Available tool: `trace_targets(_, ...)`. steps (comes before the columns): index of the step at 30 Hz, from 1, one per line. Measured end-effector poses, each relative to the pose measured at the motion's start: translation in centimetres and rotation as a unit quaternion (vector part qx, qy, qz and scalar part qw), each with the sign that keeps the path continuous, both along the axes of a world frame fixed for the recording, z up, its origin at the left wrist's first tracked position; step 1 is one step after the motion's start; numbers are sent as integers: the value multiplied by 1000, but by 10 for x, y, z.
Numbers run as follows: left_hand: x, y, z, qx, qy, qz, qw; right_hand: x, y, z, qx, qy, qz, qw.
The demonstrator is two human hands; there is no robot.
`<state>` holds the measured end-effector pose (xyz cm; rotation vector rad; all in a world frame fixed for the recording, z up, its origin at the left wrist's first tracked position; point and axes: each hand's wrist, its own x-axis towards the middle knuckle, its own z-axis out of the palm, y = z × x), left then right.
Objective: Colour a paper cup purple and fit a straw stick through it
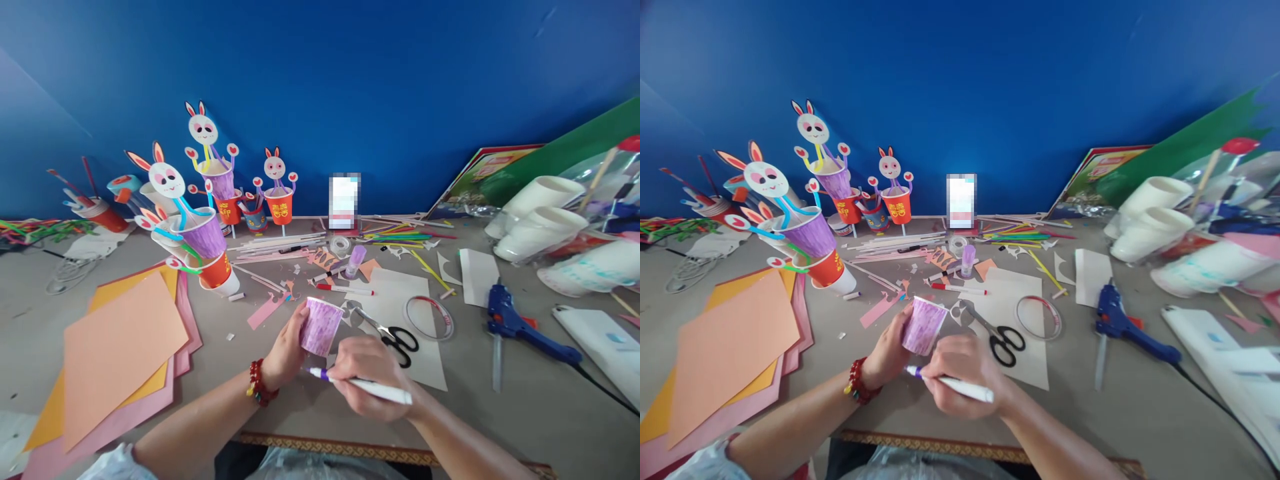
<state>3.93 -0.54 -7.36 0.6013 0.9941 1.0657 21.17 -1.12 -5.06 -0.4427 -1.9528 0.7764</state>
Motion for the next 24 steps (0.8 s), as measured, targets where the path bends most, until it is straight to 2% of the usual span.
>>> trace_targets(2, -2, 2, -1, -19, -40, -20, 999, 5, -3, -3, -41, 48, -28, 998)
trace_targets(5, -6, 4, -6, -29, -102, -48, 993, 15, -7, -11, -142, 116, -104, 977)
trace_targets(8, -10, 6, -11, -11, -140, -59, 988, 18, -8, -16, -193, 140, -120, 964)
trace_targets(14, -13, 10, -8, -41, -206, -104, 972, 14, 1, -15, -163, 167, -118, 965)
trace_targets(18, -10, 11, -5, -48, -217, -113, 968, 17, 3, -15, -140, 116, -95, 979)
trace_targets(24, -10, 9, -6, -42, -185, -117, 975, 14, 1, -12, -108, 57, -151, 981)
